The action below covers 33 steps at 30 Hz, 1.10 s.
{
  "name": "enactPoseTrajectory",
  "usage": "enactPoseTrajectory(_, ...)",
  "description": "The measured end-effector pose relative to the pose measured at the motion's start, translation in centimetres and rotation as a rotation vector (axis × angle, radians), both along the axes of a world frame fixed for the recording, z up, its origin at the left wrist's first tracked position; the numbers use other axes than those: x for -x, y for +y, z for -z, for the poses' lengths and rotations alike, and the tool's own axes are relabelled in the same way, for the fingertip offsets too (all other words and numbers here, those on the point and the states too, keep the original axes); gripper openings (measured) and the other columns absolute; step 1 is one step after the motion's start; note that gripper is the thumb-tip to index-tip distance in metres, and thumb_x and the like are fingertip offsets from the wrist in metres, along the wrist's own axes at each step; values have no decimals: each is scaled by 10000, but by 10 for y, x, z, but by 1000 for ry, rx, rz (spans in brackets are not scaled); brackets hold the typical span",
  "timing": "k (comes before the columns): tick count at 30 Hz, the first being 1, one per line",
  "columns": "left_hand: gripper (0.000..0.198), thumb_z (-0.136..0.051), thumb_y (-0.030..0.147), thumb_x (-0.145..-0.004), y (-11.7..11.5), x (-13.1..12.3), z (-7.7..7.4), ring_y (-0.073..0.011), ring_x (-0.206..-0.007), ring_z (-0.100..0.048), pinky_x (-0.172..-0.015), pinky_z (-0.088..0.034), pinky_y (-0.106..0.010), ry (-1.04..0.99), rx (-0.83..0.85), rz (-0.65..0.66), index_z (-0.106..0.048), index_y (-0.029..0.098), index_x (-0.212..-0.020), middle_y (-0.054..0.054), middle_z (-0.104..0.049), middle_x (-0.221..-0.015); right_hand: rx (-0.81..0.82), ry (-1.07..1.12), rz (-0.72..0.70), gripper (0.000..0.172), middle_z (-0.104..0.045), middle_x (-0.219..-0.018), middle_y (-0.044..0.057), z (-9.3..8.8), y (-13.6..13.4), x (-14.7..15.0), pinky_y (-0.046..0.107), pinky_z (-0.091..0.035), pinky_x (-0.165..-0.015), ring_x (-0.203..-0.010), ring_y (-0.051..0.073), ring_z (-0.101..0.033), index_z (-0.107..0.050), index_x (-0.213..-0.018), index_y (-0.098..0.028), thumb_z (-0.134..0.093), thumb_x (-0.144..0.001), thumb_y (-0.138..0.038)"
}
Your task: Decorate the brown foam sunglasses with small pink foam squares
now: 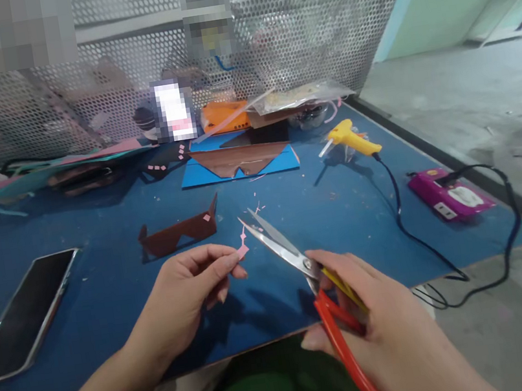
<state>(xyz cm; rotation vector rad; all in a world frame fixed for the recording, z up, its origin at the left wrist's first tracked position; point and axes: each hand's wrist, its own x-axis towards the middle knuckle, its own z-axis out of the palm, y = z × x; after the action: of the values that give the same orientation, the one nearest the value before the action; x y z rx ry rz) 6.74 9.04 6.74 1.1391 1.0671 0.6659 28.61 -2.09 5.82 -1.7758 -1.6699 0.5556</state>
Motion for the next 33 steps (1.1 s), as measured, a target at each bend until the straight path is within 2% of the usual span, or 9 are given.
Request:
enactPoseTrajectory(4,222,-758,382,-779,0,0,2,-38,-465,-433,-418,-272,-179,-31,-20,-54,-720,170,-729,-2,-688,-673,67,-90,-102,618,-740,-1044,45,10,-15,-4,180,-602,-583,-810,198,-749,-599,-1266,-273,-790,-701,-435)
enactPoseTrajectory(9,187,-753,339,-772,1,-1,2,-41,-466,-388,-426,-275,-189,-41,-46,-62,-732,157,-735,-5,-675,-636,91,-62,-115,586,-732,-996,25,12,-17,10,189,-603,-597,-754,168,-734,-615,-1260,-268,-787,-709,-368)
enactPoseTrajectory(15,136,-718,300,-786,0,0,4,-56,-481,-396,-442,-293,-198,-41,-61,-42,-729,169,-751,-4,-678,-647,81,27,-127,472,-671,-759,-19,7,-11,22,186,-547,-489,-544,109,-634,-639,-1249,-253,-704,-796,-370)
enactPoseTrajectory(26,129,-689,281,-817,-1,1,5,-53,-481,-393,-447,-286,-199,-40,-71,-24,-724,179,-747,0,-684,-663,61,110,-68,456,-638,-738,-18,13,-12,27,202,-532,-537,-581,115,-616,-655,-1228,-251,-715,-798,-391)
enactPoseTrajectory(33,114,-666,246,-824,0,1,5,-51,-484,-382,-449,-282,-195,-29,-78,-14,-728,176,-758,4,-682,-668,72,77,-142,489,-633,-709,-25,11,-11,23,182,-513,-490,-542,103,-594,-638,-1262,-236,-722,-801,-376)
